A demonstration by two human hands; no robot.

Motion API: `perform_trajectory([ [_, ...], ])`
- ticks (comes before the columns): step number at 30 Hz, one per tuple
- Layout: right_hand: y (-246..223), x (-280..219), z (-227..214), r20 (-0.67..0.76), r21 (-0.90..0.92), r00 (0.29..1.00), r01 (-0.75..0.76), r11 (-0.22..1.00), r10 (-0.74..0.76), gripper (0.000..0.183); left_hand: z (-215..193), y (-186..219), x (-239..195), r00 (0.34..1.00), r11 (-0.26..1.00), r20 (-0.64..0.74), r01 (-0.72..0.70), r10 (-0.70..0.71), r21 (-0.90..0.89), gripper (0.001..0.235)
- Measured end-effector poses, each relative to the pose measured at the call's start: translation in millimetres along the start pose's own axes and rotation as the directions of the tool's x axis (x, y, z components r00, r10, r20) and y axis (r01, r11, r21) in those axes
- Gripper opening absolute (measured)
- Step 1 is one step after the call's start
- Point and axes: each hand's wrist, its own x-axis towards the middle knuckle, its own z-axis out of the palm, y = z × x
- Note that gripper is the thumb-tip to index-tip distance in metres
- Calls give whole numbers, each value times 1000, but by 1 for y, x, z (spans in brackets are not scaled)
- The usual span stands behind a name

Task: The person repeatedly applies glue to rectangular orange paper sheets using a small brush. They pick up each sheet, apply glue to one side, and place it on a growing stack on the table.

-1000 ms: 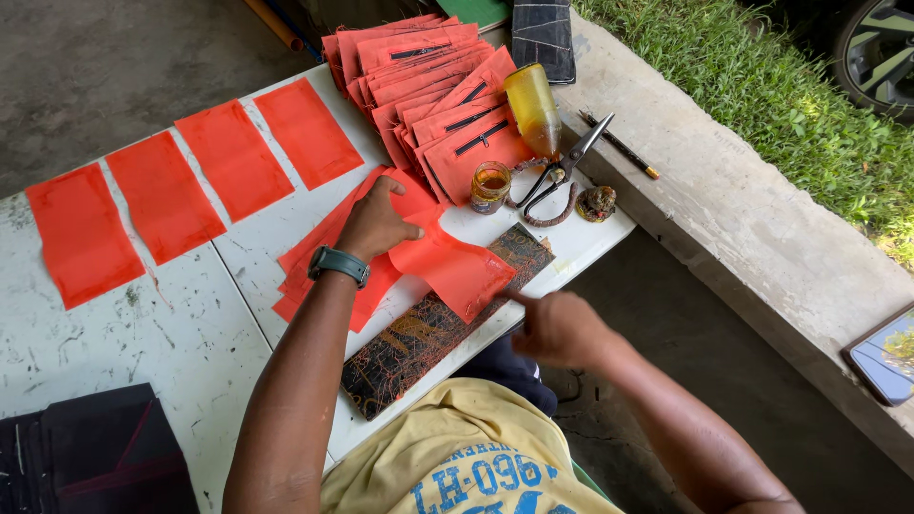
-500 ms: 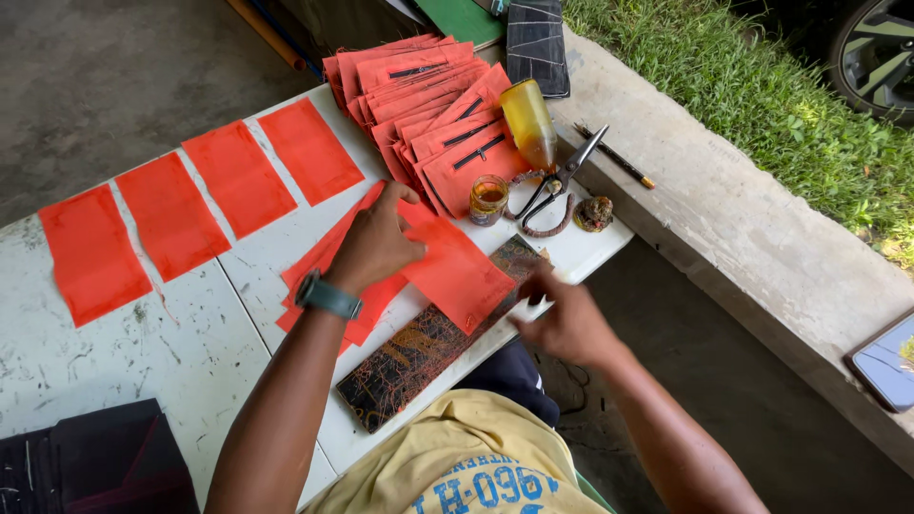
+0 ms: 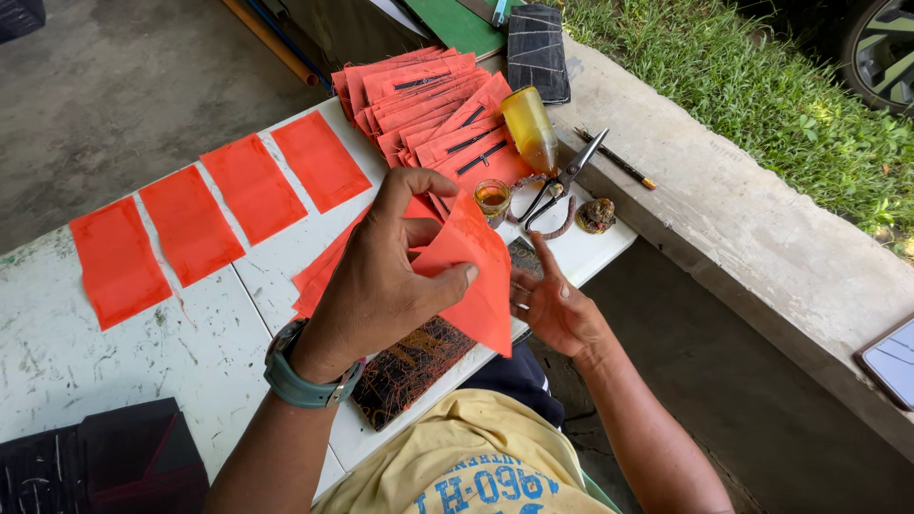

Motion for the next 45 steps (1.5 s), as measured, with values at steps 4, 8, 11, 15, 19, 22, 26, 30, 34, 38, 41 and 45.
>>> perform_trajectory([
  [4, 7, -6, 28, 37, 163, 992, -123, 979, 119, 125, 4, 10, 0, 999, 992, -33, -43, 39, -120, 62],
  [8, -7, -10, 25, -26, 14, 995, -92, 996, 92, 117, 6, 6, -15, 994, 970, -86, 46, -68, -237, 60],
  [11, -41, -2, 0, -146, -226, 989, -55, 973, 22, 119, 6, -18, -41, 965, 943, -166, 147, -203, -298, 63],
  [15, -68, 22, -22, -169, -652, 983, -60, 756, -68, 115, 26, -86, -68, 891, 880, -260, 248, -371, -406, 65],
  [19, -88, 51, -11, -253, -962, 950, -227, 153, -185, 112, 64, -162, -85, 757, 799, -291, 477, -585, -365, 64],
  [22, -90, 82, -2, 55, -959, 943, -42, -281, -327, 81, 78, -198, -101, 692, 728, -308, 460, -653, -508, 62],
  [26, -74, 120, -9, 30, -818, 987, -67, -571, -159, 49, 75, -214, -113, 676, 731, -382, 350, -630, -586, 59],
  [30, -61, 146, -24, 25, -767, 994, -51, -639, -108, 46, 66, -207, -122, 658, 695, -359, 359, -662, -623, 62],
  [34, -59, 153, -31, 39, -739, 997, -17, -674, -69, 57, 67, -200, -121, 663, 673, -292, 436, -689, -597, 68],
  [38, -72, 151, -22, -14, -819, 996, -63, -570, -89, 61, 69, -201, -114, 671, 683, -251, 516, -697, -517, 74],
  [41, -84, 126, -18, -57, -844, 990, -115, -523, -126, 65, 72, -206, -116, 710, 730, -268, 491, -652, -475, 73],
  [45, -97, 88, -2, 186, -873, 978, 118, -474, -99, 49, 67, -203, -117, 677, 708, -260, 546, -688, -448, 71],
])
